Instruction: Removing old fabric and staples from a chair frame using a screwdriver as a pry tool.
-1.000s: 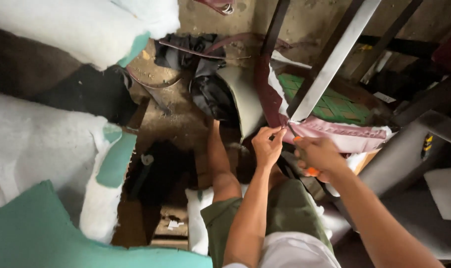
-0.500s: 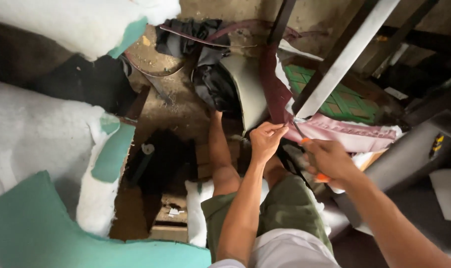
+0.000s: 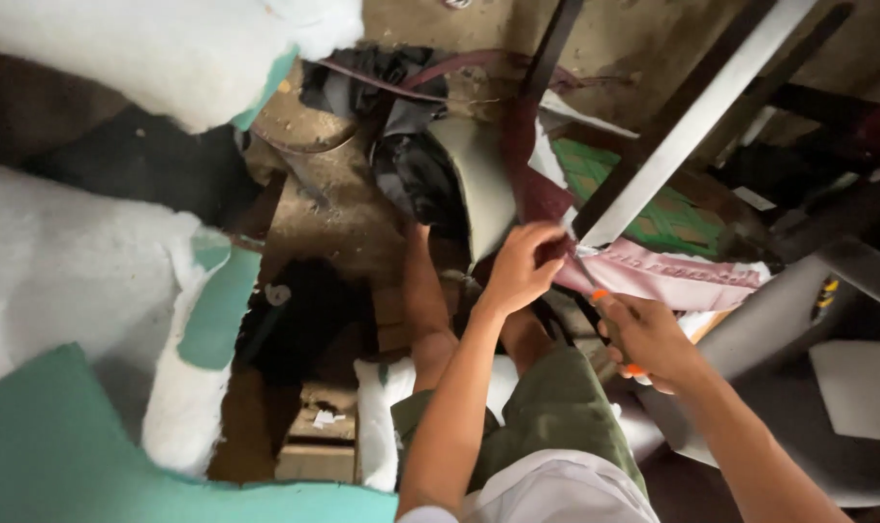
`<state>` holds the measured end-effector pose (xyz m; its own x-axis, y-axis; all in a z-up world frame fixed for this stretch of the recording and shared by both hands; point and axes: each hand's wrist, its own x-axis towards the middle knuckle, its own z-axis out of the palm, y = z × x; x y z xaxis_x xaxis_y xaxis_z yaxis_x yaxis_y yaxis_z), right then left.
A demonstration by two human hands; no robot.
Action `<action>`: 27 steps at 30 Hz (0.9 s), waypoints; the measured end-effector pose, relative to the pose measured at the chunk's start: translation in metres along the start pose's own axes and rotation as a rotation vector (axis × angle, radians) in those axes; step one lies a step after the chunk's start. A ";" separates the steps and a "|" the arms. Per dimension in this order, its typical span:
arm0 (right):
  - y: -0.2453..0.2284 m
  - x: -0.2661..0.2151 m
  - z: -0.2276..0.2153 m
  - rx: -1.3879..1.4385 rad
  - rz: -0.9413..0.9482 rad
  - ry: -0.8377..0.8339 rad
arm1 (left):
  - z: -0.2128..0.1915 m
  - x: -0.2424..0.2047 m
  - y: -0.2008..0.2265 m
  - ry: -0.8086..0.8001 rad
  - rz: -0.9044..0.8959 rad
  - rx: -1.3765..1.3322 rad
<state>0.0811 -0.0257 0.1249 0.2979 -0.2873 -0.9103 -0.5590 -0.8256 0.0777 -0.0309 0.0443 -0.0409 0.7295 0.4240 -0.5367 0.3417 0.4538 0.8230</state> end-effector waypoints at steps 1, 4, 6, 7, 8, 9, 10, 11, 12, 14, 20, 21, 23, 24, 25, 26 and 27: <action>-0.004 -0.004 0.000 0.009 0.011 -0.003 | -0.006 0.007 0.008 -0.096 0.213 0.172; -0.019 -0.020 0.006 0.022 0.021 0.033 | -0.008 0.017 0.032 -0.278 0.071 0.433; -0.005 -0.011 0.008 0.065 0.023 0.031 | -0.006 0.019 0.019 -0.341 0.038 0.556; 0.000 -0.006 0.011 0.108 0.012 0.029 | -0.007 0.024 0.013 -0.396 0.016 0.682; -0.003 -0.007 0.010 0.117 0.012 0.029 | -0.011 0.030 0.018 -0.402 0.019 0.688; -0.005 -0.009 0.008 -0.002 -0.029 0.050 | -0.013 0.035 0.023 -0.461 -0.013 0.733; -0.006 -0.010 0.007 -0.120 -0.070 0.070 | -0.016 0.039 0.027 -0.521 -0.046 0.778; -0.002 -0.006 0.005 -0.121 -0.065 0.076 | -0.015 0.040 0.024 -0.526 -0.045 0.773; 0.002 -0.002 0.005 -0.418 -0.102 0.120 | -0.015 0.041 0.020 -0.517 -0.079 0.672; 0.001 0.009 0.004 -0.717 -0.136 0.162 | -0.009 0.039 0.008 -0.508 -0.114 0.568; -0.023 0.025 0.021 -0.097 0.001 0.106 | 0.004 0.016 -0.018 -0.191 -0.025 0.406; -0.033 0.024 0.017 0.128 0.104 0.006 | 0.004 0.010 -0.021 -0.147 0.014 0.319; -0.039 0.034 0.015 0.347 0.198 -0.099 | 0.006 0.001 -0.026 -0.094 0.055 0.231; -0.035 0.045 0.018 0.498 0.256 -0.163 | 0.008 -0.002 -0.027 -0.063 0.021 0.165; -0.033 0.057 0.021 0.649 0.315 -0.230 | 0.009 -0.003 -0.027 -0.031 -0.011 0.102; -0.025 0.071 0.026 0.642 0.310 -0.237 | 0.007 -0.010 -0.027 -0.021 -0.008 0.104; -0.015 0.083 0.028 0.932 0.369 -0.240 | 0.009 -0.015 -0.027 0.040 -0.021 0.075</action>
<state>0.0925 -0.0231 0.0362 -0.1194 -0.2576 -0.9588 -0.9928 0.0288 0.1159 -0.0462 0.0189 -0.0532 0.6979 0.4464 -0.5600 0.4014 0.4038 0.8221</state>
